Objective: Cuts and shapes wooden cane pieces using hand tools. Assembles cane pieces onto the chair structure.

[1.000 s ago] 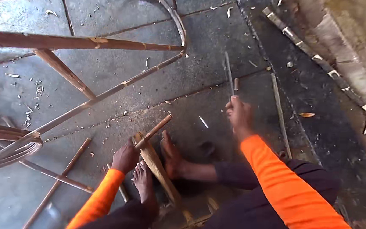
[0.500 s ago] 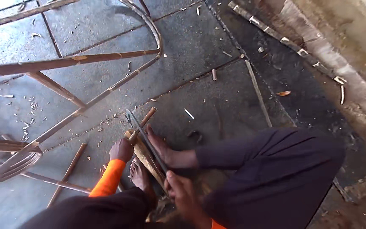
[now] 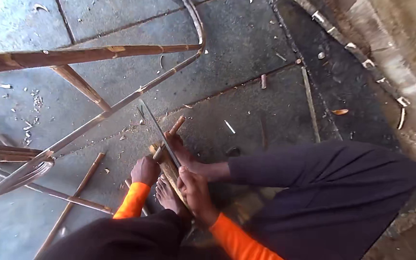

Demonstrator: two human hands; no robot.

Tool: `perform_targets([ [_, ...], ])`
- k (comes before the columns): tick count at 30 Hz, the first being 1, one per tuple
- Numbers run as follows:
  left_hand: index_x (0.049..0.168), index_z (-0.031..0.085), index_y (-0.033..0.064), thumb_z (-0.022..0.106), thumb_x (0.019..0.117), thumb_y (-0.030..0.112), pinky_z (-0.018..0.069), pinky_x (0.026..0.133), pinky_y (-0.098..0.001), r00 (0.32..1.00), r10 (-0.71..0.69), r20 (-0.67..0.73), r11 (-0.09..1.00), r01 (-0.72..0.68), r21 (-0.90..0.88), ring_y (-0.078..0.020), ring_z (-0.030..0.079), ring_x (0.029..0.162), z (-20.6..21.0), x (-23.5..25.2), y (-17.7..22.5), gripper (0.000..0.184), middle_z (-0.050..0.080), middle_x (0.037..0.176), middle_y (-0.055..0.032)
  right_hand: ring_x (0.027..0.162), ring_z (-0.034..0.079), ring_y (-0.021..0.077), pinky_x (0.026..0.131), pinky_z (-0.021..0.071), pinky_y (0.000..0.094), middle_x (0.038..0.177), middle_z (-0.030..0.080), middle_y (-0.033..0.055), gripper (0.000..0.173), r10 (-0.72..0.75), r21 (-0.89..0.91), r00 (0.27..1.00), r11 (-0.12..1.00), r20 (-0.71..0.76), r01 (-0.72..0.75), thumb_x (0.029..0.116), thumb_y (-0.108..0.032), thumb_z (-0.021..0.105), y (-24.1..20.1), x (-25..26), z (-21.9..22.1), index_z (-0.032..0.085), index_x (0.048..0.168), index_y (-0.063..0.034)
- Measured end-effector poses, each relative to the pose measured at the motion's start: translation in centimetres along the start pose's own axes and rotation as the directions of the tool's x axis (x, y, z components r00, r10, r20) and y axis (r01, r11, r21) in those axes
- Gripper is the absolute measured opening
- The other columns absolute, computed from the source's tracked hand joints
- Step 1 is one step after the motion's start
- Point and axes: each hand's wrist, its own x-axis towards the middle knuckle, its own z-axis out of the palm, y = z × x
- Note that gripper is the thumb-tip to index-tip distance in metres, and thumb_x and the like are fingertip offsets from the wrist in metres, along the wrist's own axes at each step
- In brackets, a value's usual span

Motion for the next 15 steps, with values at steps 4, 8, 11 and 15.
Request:
perform_targets([
  [4,0.091,0.067,0.0143,0.063,0.0928,0.029,0.0530,0.055,-0.0634,0.999,-0.007,0.034,1.000,0.007,0.001,-0.0382,0.070,0.073,0.0,0.2,0.1,0.015,0.069,0.079,-0.0153,0.041,0.042,0.0095,0.040,0.0386,0.0290,0.052,0.045,-0.0025,0.051,0.025,-0.020,1.000,1.000,0.007,-0.025,0.1087,-0.042,0.040,-1.7,-4.4,-2.3,0.066,0.077,-0.0102],
  [8,0.092,0.068,0.0114,0.062,0.0965,0.031,0.0537,0.059,-0.0647,0.997,0.009,0.074,1.000,-0.009,-0.001,-0.0394,0.070,0.077,-0.7,0.0,0.5,0.021,0.069,0.081,-0.0162,0.045,0.047,0.0138,0.043,0.0419,0.0331,0.056,0.052,0.0015,0.055,-0.028,-0.069,1.000,0.997,0.004,0.028,0.1073,-0.049,0.040,-0.7,1.3,0.3,0.064,0.076,-0.0111],
  [11,0.091,0.067,0.0133,0.062,0.0939,0.029,0.0529,0.055,-0.0629,0.998,0.013,0.066,1.000,-0.012,-0.010,-0.0383,0.070,0.073,-0.5,-0.1,0.0,0.016,0.069,0.078,-0.0151,0.043,0.043,0.0150,0.042,0.0394,0.0332,0.056,0.049,0.0030,0.056,0.017,-0.045,1.000,0.999,0.017,-0.016,0.1066,-0.054,0.041,-1.1,0.5,0.0,0.064,0.078,-0.0111],
  [15,0.100,0.068,0.0138,0.062,0.0945,0.029,0.0563,0.061,-0.0622,0.994,-0.010,0.108,1.000,0.012,-0.017,-0.0364,0.072,0.080,-0.3,0.8,0.5,0.017,0.071,0.085,-0.0141,0.041,0.041,0.0098,0.040,0.0384,0.0294,0.051,0.044,-0.0026,0.049,0.036,-0.021,0.999,0.999,-0.020,-0.037,0.1086,-0.038,0.042,-2.0,-2.7,-2.0,0.066,0.078,-0.0083],
])
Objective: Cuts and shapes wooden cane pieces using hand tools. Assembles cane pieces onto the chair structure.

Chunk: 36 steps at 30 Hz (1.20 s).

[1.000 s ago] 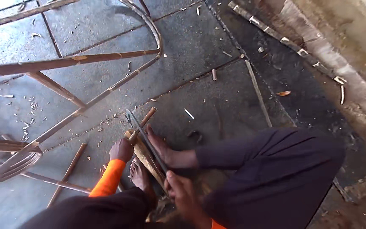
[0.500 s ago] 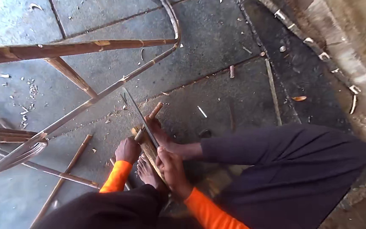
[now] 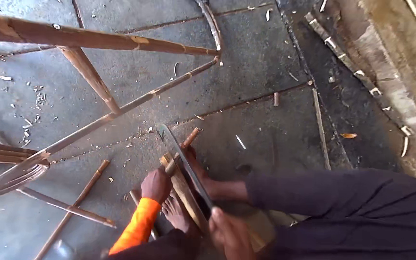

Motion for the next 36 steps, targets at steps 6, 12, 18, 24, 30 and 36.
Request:
perform_targets([
  [6,0.094,0.068,0.0145,0.065,0.0927,0.029,0.0540,0.057,-0.0622,0.999,0.025,0.024,0.999,-0.024,-0.025,-0.0354,0.070,0.074,-0.5,-0.9,-0.9,0.015,0.069,0.080,-0.0127,0.042,0.042,0.0119,0.041,0.0396,0.0309,0.054,0.046,0.0001,0.051,-0.004,-0.002,1.000,1.000,0.030,0.004,0.1078,-0.047,0.041,0.5,1.7,1.6,0.065,0.081,-0.0104],
  [12,0.095,0.068,0.0130,0.064,0.0925,0.029,0.0554,0.061,-0.0623,0.999,-0.020,0.048,1.000,0.020,-0.004,-0.0361,0.071,0.079,-0.6,-0.4,0.1,0.016,0.070,0.083,-0.0140,0.043,0.043,0.0127,0.043,0.0395,0.0312,0.055,0.049,0.0016,0.056,0.021,0.047,1.000,0.999,0.002,-0.022,0.1061,-0.052,0.042,0.9,6.4,3.3,0.066,0.078,-0.0102],
  [18,0.098,0.069,0.0145,0.064,0.0920,0.029,0.0568,0.066,-0.0609,0.995,-0.058,0.081,0.998,0.057,0.021,-0.0350,0.072,0.083,-0.5,0.3,0.5,0.017,0.071,0.086,-0.0128,0.042,0.043,0.0090,0.041,0.0389,0.0290,0.053,0.048,-0.0016,0.048,0.035,0.042,0.999,0.999,0.010,-0.035,0.1097,-0.033,0.042,0.3,-1.8,-1.4,0.066,0.077,-0.0066],
  [24,0.092,0.067,0.0144,0.065,0.0916,0.028,0.0537,0.057,-0.0616,0.999,-0.019,0.043,0.999,0.018,0.032,-0.0354,0.070,0.074,-1.0,-0.4,-0.5,0.014,0.069,0.078,-0.0130,0.044,0.043,0.0127,0.042,0.0388,0.0306,0.056,0.049,0.0019,0.052,0.002,0.070,1.000,0.998,0.023,-0.004,0.1071,-0.047,0.044,0.7,4.1,2.4,0.064,0.077,-0.0099],
  [30,0.100,0.070,0.0132,0.067,0.0908,0.028,0.0564,0.069,-0.0624,0.995,-0.053,0.085,0.996,0.047,0.070,-0.0357,0.072,0.084,-1.0,0.6,0.0,0.018,0.072,0.088,-0.0138,0.046,0.044,0.0105,0.045,0.0398,0.0303,0.055,0.047,-0.0013,0.050,-0.019,0.081,1.000,0.997,0.001,0.019,0.1066,-0.043,0.043,1.0,5.7,2.9,0.063,0.074,-0.0105],
  [36,0.097,0.071,0.0150,0.066,0.0895,0.028,0.0562,0.067,-0.0604,0.991,-0.074,0.107,0.996,0.068,0.064,-0.0337,0.071,0.082,-0.6,0.9,0.1,0.016,0.072,0.086,-0.0116,0.045,0.046,0.0102,0.044,0.0427,0.0297,0.057,0.052,0.0004,0.048,0.081,0.082,0.997,0.993,0.010,-0.081,0.1089,-0.036,0.044,0.3,-1.7,-1.5,0.067,0.079,-0.0062],
])
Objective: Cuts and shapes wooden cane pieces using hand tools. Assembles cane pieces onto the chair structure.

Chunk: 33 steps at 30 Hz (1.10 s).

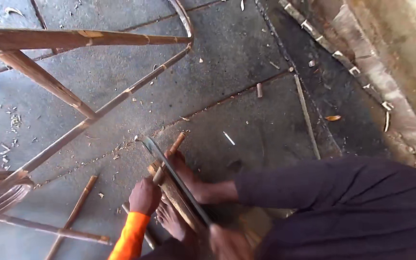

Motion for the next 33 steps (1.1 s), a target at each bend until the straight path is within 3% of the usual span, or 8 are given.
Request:
perform_targets([
  [5,0.096,0.071,0.0141,0.066,0.0901,0.027,0.0560,0.068,-0.0624,1.000,0.013,-0.018,0.999,-0.012,0.033,-0.0355,0.071,0.083,0.0,-0.1,-0.2,0.016,0.072,0.087,-0.0132,0.045,0.043,0.0118,0.044,0.0388,0.0302,0.054,0.046,0.0009,0.052,-0.073,0.053,0.997,0.996,-0.007,0.073,0.1058,-0.048,0.045,0.4,10.2,5.4,0.063,0.075,-0.0100],
  [10,0.097,0.073,0.0149,0.066,0.0896,0.031,0.0563,0.071,-0.0605,1.000,-0.016,0.015,0.999,0.015,0.033,-0.0331,0.072,0.086,0.1,0.1,0.2,0.019,0.073,0.088,-0.0115,0.045,0.045,0.0084,0.043,0.0401,0.0282,0.055,0.051,-0.0015,0.047,-0.043,0.015,0.999,0.999,-0.001,0.043,0.1082,-0.034,0.046,0.7,0.7,-0.1,0.066,0.077,-0.0072],
  [13,0.098,0.072,0.0136,0.065,0.0905,0.031,0.0561,0.072,-0.0609,1.000,-0.030,0.003,0.998,0.030,0.049,-0.0338,0.072,0.087,-0.3,-0.1,0.4,0.020,0.073,0.089,-0.0124,0.047,0.045,0.0099,0.046,0.0414,0.0294,0.056,0.050,-0.0013,0.044,-0.074,0.045,0.997,0.996,0.004,0.073,0.1066,-0.034,0.046,1.0,5.9,2.8,0.066,0.077,-0.0084],
  [16,0.097,0.070,0.0126,0.066,0.0909,0.027,0.0564,0.067,-0.0620,1.000,-0.012,-0.024,0.999,0.013,0.038,-0.0362,0.071,0.084,-0.1,-0.7,0.0,0.016,0.071,0.087,-0.0144,0.045,0.044,0.0132,0.044,0.0393,0.0303,0.056,0.049,0.0025,0.055,-0.085,0.030,0.995,0.996,0.047,0.084,0.1067,-0.050,0.043,0.5,9.7,4.7,0.063,0.075,-0.0106],
  [20,0.103,0.072,0.0108,0.067,0.0910,0.030,0.0572,0.075,-0.0619,0.999,-0.040,0.035,0.998,0.038,0.041,-0.0356,0.072,0.091,-0.3,-0.7,1.2,0.023,0.073,0.095,-0.0150,0.045,0.049,0.0099,0.043,0.0444,0.0299,0.057,0.055,0.0002,0.044,0.047,0.042,0.999,0.998,-0.016,-0.046,0.1077,-0.031,0.046,0.4,-0.6,-1.3,0.067,0.079,-0.0053],
  [25,0.101,0.073,0.0113,0.063,0.0904,0.029,0.0572,0.077,-0.0617,0.999,-0.038,0.030,0.996,0.036,0.076,-0.0344,0.072,0.094,-1.1,-0.4,1.5,0.023,0.074,0.097,-0.0135,0.047,0.044,0.0105,0.046,0.0396,0.0287,0.058,0.051,0.0003,0.047,-0.047,0.157,0.999,0.987,0.009,0.045,0.1055,-0.040,0.049,0.7,11.4,4.5,0.066,0.078,-0.0072],
  [30,0.106,0.073,0.0109,0.064,0.0908,0.028,0.0576,0.079,-0.0605,0.998,-0.045,0.051,0.997,0.042,0.061,-0.0341,0.072,0.096,-1.4,-0.6,2.1,0.025,0.074,0.100,-0.0140,0.045,0.048,0.0099,0.044,0.0432,0.0308,0.056,0.054,-0.0007,0.046,0.036,0.059,0.999,0.998,-0.016,-0.035,0.1075,-0.033,0.045,1.4,0.9,-0.9,0.067,0.078,-0.0057],
  [33,0.107,0.073,0.0110,0.065,0.0906,0.029,0.0578,0.080,-0.0605,0.998,-0.057,0.032,0.995,0.054,0.079,-0.0337,0.072,0.098,-2.1,-0.3,2.0,0.026,0.074,0.102,-0.0140,0.048,0.047,0.0117,0.048,0.0434,0.0320,0.058,0.052,-0.0001,0.044,-0.028,0.106,1.000,0.994,-0.010,0.029,0.1062,-0.035,0.047,1.1,7.3,2.7,0.067,0.080,-0.0065],
])
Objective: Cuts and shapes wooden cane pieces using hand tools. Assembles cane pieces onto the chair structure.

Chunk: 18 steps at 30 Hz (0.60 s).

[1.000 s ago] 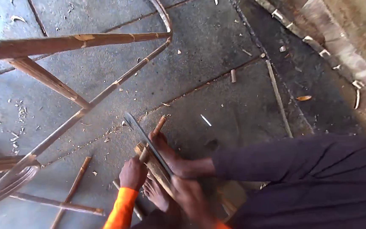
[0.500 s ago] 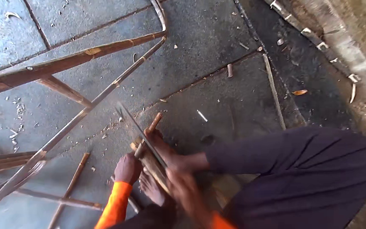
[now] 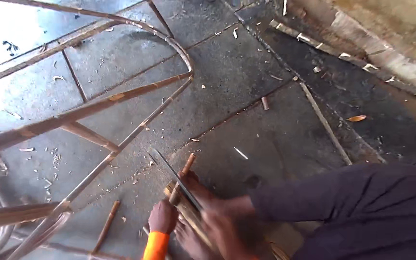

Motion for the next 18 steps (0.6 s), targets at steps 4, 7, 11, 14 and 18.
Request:
perform_targets([
  [4,0.106,0.073,0.0128,0.063,0.0898,0.026,0.0575,0.079,-0.0611,1.000,0.008,-0.008,1.000,-0.008,0.017,-0.0334,0.073,0.097,0.1,-0.4,-0.6,0.023,0.074,0.102,-0.0130,0.048,0.045,0.0120,0.047,0.0410,0.0303,0.060,0.051,0.0003,0.047,-0.017,0.060,0.999,0.998,0.034,0.015,0.1067,-0.040,0.047,-1.0,3.1,1.8,0.065,0.079,-0.0076],
  [7,0.106,0.073,0.0121,0.063,0.0898,0.025,0.0579,0.079,-0.0601,1.000,0.003,0.016,1.000,-0.003,-0.001,-0.0326,0.073,0.098,0.2,-0.1,0.4,0.023,0.074,0.102,-0.0123,0.044,0.043,0.0066,0.043,0.0381,0.0267,0.054,0.049,-0.0051,0.043,0.115,0.013,0.992,0.993,-0.052,-0.115,0.1068,-0.029,0.046,-1.8,-6.2,-3.0,0.066,0.075,-0.0074],
  [11,0.105,0.073,0.0106,0.063,0.0905,0.026,0.0574,0.080,-0.0608,1.000,-0.003,-0.006,0.999,0.004,0.037,-0.0340,0.072,0.099,-0.1,-0.1,0.2,0.024,0.074,0.103,-0.0139,0.048,0.044,0.0107,0.049,0.0411,0.0303,0.057,0.049,-0.0012,0.046,0.009,0.029,1.000,1.000,-0.005,-0.009,0.1065,-0.036,0.047,-0.5,1.9,1.2,0.067,0.077,-0.0069],
  [14,0.101,0.073,0.0116,0.063,0.0897,0.027,0.0570,0.079,-0.0616,1.000,-0.004,-0.018,0.999,0.005,0.044,-0.0336,0.072,0.097,0.6,-0.2,-0.5,0.022,0.074,0.100,-0.0138,0.046,0.043,0.0112,0.046,0.0391,0.0295,0.057,0.049,0.0002,0.047,-0.026,0.084,0.999,0.996,0.024,0.024,0.1061,-0.041,0.049,-0.3,4.1,2.3,0.065,0.077,-0.0076],
  [18,0.103,0.073,0.0119,0.063,0.0895,0.028,0.0575,0.079,-0.0598,1.000,-0.019,0.000,1.000,0.019,0.021,-0.0326,0.072,0.098,0.4,0.0,0.2,0.023,0.074,0.101,-0.0127,0.045,0.046,0.0118,0.045,0.0430,0.0319,0.056,0.053,0.0016,0.048,0.071,-0.033,0.997,0.997,-0.010,-0.072,0.1071,-0.038,0.047,-0.3,-5.5,-3.0,0.069,0.079,-0.0056],
])
